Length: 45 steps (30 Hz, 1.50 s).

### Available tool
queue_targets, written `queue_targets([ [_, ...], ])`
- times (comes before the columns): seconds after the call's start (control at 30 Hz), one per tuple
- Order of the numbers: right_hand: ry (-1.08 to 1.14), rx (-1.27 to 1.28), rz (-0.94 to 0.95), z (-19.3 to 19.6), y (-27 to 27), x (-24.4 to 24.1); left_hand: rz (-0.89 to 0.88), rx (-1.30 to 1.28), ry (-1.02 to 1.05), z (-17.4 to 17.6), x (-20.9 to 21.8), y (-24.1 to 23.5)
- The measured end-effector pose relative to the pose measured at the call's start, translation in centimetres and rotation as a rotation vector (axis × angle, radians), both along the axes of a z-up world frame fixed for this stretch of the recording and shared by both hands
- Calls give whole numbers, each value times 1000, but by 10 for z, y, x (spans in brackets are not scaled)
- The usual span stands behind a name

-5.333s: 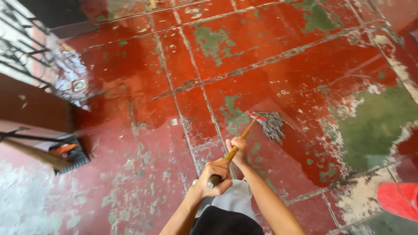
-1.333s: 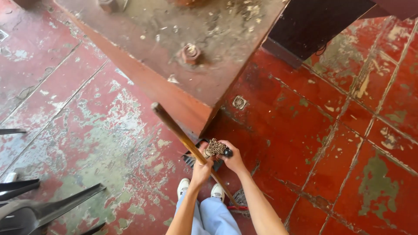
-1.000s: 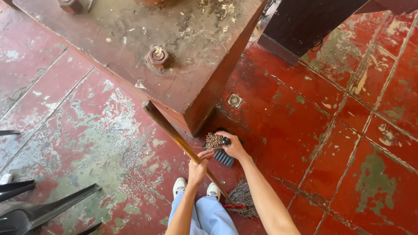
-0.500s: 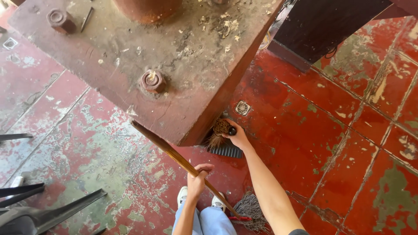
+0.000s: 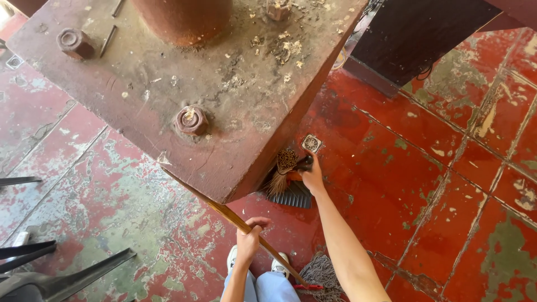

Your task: The recorder is mopping a tiled floor in a dining area using a mop and a red bucket filled with water.

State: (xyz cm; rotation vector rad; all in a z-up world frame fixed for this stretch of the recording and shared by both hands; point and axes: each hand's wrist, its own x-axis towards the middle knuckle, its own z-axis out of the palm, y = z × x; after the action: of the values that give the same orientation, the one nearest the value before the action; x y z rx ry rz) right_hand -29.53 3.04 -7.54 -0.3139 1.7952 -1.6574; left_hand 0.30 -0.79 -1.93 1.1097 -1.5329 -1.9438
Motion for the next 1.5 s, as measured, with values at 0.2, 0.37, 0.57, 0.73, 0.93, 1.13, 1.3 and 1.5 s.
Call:
queue_targets([
  [0.2, -84, -129, -27, -18, 0, -24, -9, -30, -8, -3, 2, -5],
  [0.37, -77, -98, -82, -12, -1, -24, -21, -59, -24, 5, 2, -4],
  [0.57, -66, -135, 9, -8, -8, -47, -22, -65, -83, 8, -2, -5],
  [0.73, -55, -40, -149, -9, 1, -42, 21, -54, -31, 1, 1, -1],
  [0.93, -138, 35, 89, -96, 92, 104, -66, -112, -34, 16, 15, 3],
  [1.13, -137, -103, 508, -12, 148, 240, -150, 62, -62, 37, 27, 29],
  [1.3, -25, 5, 446, 23, 152, 267, -229, 61, -7, 41, 28, 49],
  [1.5, 96, -34, 366, 18, 150, 279, -442, 35, 17, 57, 49, 62],
])
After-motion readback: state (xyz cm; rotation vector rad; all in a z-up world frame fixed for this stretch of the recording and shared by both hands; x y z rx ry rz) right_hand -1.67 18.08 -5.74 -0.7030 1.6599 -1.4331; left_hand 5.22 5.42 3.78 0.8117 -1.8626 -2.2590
